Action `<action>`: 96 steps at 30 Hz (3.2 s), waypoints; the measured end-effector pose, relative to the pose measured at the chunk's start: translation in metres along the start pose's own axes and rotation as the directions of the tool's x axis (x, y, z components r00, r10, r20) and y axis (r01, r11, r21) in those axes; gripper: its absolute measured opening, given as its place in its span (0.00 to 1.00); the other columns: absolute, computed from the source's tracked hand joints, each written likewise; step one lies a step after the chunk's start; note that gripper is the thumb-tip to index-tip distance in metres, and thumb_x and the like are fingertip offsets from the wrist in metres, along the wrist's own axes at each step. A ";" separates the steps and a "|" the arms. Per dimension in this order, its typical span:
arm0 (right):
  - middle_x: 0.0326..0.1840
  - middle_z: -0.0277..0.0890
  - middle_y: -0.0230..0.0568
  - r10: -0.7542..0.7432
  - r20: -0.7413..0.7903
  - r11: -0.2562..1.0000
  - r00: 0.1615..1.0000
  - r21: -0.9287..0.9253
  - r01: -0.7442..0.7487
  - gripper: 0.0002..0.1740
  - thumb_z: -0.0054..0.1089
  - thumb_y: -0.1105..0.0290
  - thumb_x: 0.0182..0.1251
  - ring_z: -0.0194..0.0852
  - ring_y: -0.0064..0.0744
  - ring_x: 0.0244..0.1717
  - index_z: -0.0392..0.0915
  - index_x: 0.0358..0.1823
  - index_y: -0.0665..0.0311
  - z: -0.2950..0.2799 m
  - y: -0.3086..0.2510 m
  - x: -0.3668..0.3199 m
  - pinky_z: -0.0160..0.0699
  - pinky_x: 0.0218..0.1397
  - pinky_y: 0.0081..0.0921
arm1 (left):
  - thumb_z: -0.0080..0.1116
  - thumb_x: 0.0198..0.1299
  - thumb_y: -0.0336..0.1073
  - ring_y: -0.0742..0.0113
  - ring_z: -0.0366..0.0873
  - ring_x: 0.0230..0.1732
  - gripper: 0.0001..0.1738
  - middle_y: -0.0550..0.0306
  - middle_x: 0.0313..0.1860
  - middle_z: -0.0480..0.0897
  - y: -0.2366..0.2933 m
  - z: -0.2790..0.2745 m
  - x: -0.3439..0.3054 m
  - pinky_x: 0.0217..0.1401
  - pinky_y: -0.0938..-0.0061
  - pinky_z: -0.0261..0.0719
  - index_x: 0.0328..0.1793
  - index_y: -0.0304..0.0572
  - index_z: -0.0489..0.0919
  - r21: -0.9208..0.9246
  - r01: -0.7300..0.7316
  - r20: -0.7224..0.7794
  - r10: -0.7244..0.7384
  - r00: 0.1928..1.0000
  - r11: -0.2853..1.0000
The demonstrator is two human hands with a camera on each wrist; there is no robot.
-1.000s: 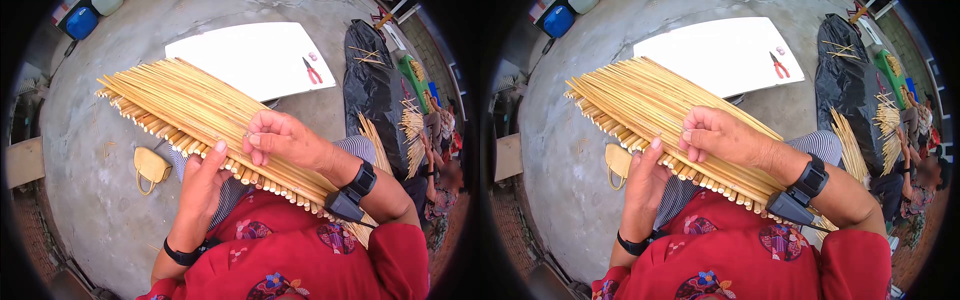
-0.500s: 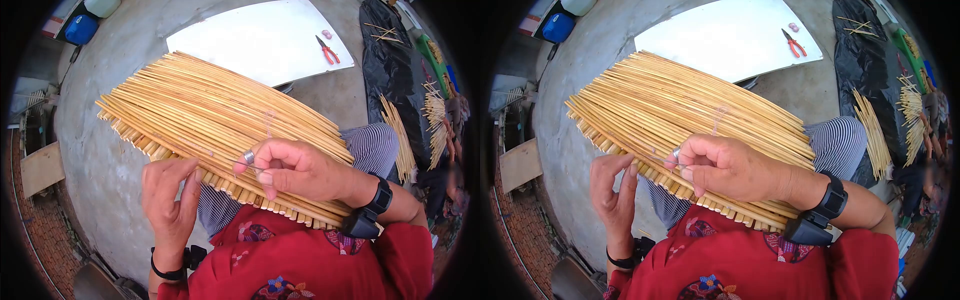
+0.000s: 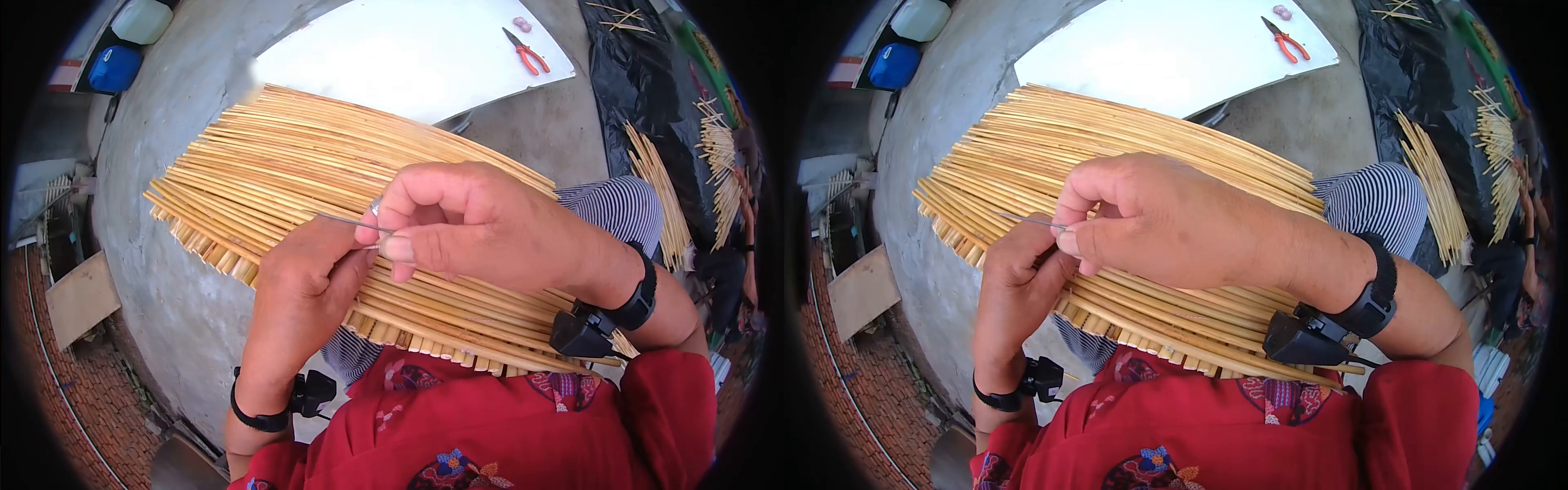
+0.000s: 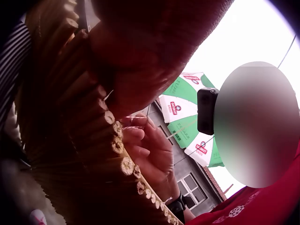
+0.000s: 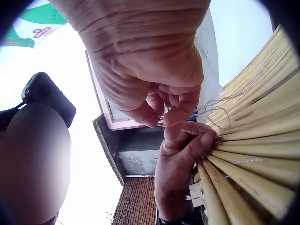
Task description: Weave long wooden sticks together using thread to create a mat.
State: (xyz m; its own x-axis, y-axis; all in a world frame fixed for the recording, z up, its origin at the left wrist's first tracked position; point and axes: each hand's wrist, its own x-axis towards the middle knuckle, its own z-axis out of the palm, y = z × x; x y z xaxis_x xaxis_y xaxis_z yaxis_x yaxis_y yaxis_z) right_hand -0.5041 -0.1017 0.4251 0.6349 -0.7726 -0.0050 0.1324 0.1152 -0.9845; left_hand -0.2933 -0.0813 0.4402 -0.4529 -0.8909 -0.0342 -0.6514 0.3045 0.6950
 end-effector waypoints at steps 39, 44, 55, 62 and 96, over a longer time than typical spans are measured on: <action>0.30 0.81 0.44 0.178 0.228 0.686 0.957 -0.726 0.045 0.11 0.50 0.64 0.65 0.79 0.50 0.35 0.82 0.42 0.50 -0.045 0.021 -0.004 0.77 0.38 0.43 | 0.55 0.64 0.33 0.60 0.83 0.36 0.08 0.54 0.36 0.85 -0.011 -0.010 0.014 0.39 0.72 0.78 0.43 0.37 0.82 -0.048 0.029 0.233 -0.018 0.972 0.998; 0.26 0.78 0.46 0.176 0.248 0.645 0.953 -0.760 0.079 0.09 0.50 0.64 0.64 0.78 0.52 0.34 0.80 0.36 0.54 -0.046 0.017 0.003 0.75 0.36 0.45 | 0.58 0.61 0.32 0.54 0.82 0.34 0.06 0.53 0.34 0.83 -0.014 -0.010 0.013 0.36 0.69 0.78 0.42 0.40 0.82 -0.081 0.021 0.194 -0.005 0.981 0.997; 0.25 0.77 0.47 0.227 0.311 0.699 0.923 -0.712 0.067 0.09 0.51 0.63 0.63 0.77 0.54 0.33 0.78 0.33 0.57 -0.052 0.020 0.013 0.73 0.35 0.46 | 0.58 0.61 0.32 0.56 0.82 0.33 0.08 0.52 0.33 0.84 -0.015 -0.012 0.014 0.36 0.71 0.77 0.44 0.38 0.83 -0.121 0.093 0.180 -0.070 0.981 0.988; 0.27 0.78 0.48 0.269 0.329 0.650 0.905 -0.755 0.082 0.08 0.51 0.65 0.62 0.77 0.54 0.35 0.78 0.33 0.58 -0.049 0.015 0.019 0.74 0.36 0.45 | 0.58 0.61 0.31 0.57 0.81 0.32 0.08 0.53 0.31 0.83 -0.018 -0.010 0.015 0.35 0.71 0.77 0.44 0.39 0.83 -0.112 0.067 0.159 -0.049 0.986 0.991; 0.22 0.78 0.43 0.196 0.404 -0.066 0.893 -0.903 0.424 0.04 0.57 0.71 0.48 0.81 0.42 0.28 0.80 0.21 0.61 -0.002 -0.034 0.051 0.77 0.30 0.32 | 0.58 0.61 0.31 0.54 0.78 0.34 0.04 0.50 0.28 0.77 -0.023 -0.005 0.012 0.34 0.66 0.73 0.39 0.39 0.76 -0.049 -0.040 0.059 0.042 0.997 0.998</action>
State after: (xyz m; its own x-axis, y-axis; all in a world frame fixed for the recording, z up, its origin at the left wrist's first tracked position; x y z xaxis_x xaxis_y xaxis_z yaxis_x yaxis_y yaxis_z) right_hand -0.4781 -0.1465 0.4579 0.9010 -0.4151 -0.1264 -0.4275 -0.8990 -0.0952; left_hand -0.2804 -0.1005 0.4275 -0.5153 -0.8557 -0.0471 -0.6023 0.3225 0.7303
